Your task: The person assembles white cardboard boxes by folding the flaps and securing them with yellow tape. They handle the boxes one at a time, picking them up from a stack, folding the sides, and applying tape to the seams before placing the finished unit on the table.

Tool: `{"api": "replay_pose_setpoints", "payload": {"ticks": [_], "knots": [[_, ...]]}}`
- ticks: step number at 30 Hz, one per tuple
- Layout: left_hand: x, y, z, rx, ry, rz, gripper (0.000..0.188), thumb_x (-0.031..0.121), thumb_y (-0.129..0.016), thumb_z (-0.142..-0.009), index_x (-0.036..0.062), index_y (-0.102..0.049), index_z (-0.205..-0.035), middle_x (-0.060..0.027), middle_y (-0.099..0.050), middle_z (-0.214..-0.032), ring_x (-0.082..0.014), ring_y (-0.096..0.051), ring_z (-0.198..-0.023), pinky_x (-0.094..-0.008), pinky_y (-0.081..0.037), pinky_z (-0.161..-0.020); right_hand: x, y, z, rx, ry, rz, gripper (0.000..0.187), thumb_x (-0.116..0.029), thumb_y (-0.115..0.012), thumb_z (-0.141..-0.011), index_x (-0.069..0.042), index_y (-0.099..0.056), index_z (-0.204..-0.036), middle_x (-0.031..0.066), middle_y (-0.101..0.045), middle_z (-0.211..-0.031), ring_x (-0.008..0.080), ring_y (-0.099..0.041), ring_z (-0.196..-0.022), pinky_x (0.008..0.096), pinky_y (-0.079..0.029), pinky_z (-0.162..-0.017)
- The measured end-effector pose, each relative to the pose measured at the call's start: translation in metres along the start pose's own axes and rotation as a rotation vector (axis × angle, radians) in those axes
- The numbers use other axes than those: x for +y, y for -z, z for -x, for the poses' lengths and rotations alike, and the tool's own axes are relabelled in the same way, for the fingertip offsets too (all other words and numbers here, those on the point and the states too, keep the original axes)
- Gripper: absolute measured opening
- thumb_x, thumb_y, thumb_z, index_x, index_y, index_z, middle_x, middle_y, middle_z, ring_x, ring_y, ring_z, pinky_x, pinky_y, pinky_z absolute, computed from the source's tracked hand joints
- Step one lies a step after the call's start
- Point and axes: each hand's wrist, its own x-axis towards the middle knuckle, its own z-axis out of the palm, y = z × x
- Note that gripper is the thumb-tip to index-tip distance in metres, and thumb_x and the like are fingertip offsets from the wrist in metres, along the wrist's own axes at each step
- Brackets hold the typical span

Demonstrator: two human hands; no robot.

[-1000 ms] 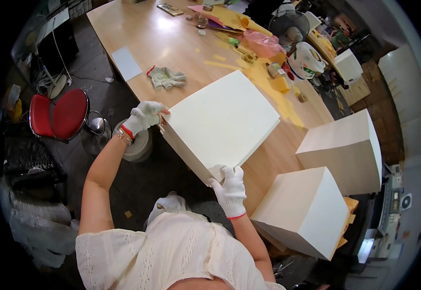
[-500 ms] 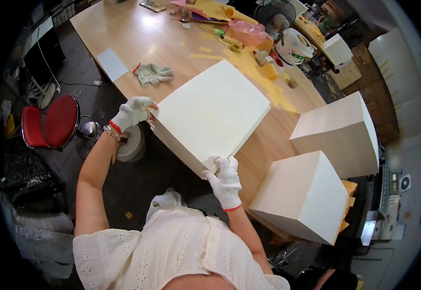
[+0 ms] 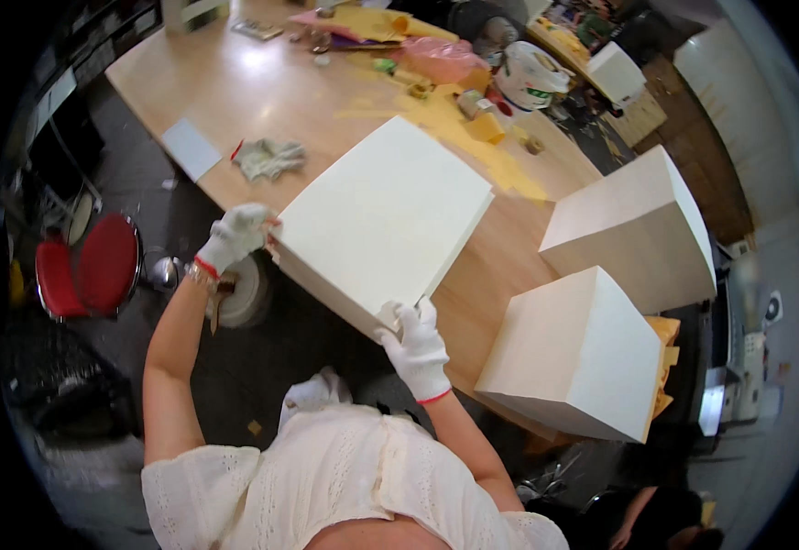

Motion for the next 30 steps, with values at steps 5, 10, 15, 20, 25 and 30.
{"api": "replay_pose_setpoints", "payload": {"ticks": [5,10,15,20,25,30], "knots": [[0.025,-0.008,0.001,0.094,-0.197,-0.282,0.028,-0.005,-0.071,-0.068,0.0012,-0.066,-0.095,-0.014,-0.065,-0.086,-0.0306,-0.065,-0.081,-0.036,-0.053,-0.071,0.016,-0.007,0.013,0.077,0.096,-0.056,0.053,-0.023,-0.075,-0.079,-0.017,-0.049,-0.124,0.0285,-0.039,-0.133,0.0443,-0.064,-0.084,0.045,-0.056,-0.07],[0.038,-0.02,0.008,0.201,-0.127,-0.47,0.044,0.002,-0.071,-0.074,0.0,-0.06,-0.116,-0.0175,-0.065,-0.112,-0.0341,-0.062,-0.102,-0.0379,-0.05,-0.089,0.023,0.003,0.024,-0.067,-0.045,-0.299,0.053,-0.018,-0.072,-0.08,-0.019,-0.052,-0.129,0.0266,-0.038,-0.14,0.0393,-0.063,-0.099,0.0413,-0.05,-0.091],[0.102,-0.063,-0.013,0.187,-0.197,-0.167,0.051,-0.01,-0.065,-0.074,-0.0027,-0.055,-0.123,-0.0134,-0.057,-0.126,-0.0269,-0.054,-0.118,-0.0375,-0.044,-0.101,0.056,0.035,0.098,-0.218,-0.206,-0.571,0.056,-0.023,-0.067,-0.086,-0.009,-0.047,-0.137,0.013,-0.051,-0.134,0.0187,-0.064,-0.086,0.033,-0.052,-0.081],[0.284,-0.181,-0.019,-0.083,-0.645,-0.228,0.04,-0.01,-0.067,-0.071,-0.0008,-0.063,-0.109,-0.0148,-0.066,-0.114,-0.0282,-0.061,-0.108,-0.035,-0.047,-0.095,0.097,0.085,0.176,-0.354,-0.3,-0.274,0.05,-0.035,-0.059,-0.089,-0.016,-0.05,-0.135,0.008,-0.059,-0.124,0.0251,-0.061,-0.106,0.0379,-0.05,-0.088],[0.429,-0.331,0.0,-0.49,-0.833,-0.23,0.048,-0.011,-0.071,-0.066,0.0019,-0.063,-0.112,-0.0127,-0.066,-0.115,-0.0267,-0.063,-0.106,-0.0333,-0.05,-0.09,0.139,0.15,0.238,-0.298,-0.421,-0.313,0.049,-0.035,-0.056,-0.092,-0.014,-0.049,-0.135,0.0091,-0.056,-0.13,0.0282,-0.056,-0.116,0.0399,-0.047,-0.095],[0.512,-0.499,0.024,-0.678,-1.128,-0.268,0.05,0.002,-0.077,-0.071,0.0029,-0.06,-0.117,-0.0146,-0.061,-0.123,-0.0293,-0.06,-0.114,-0.0353,-0.049,-0.093,0.193,0.174,0.292,-0.067,-0.283,-0.392,0.039,-0.024,-0.058,-0.091,-0.008,-0.049,-0.126,0.0162,-0.057,-0.121,0.0334,-0.058,-0.108,0.0414,-0.046,-0.09]]}}
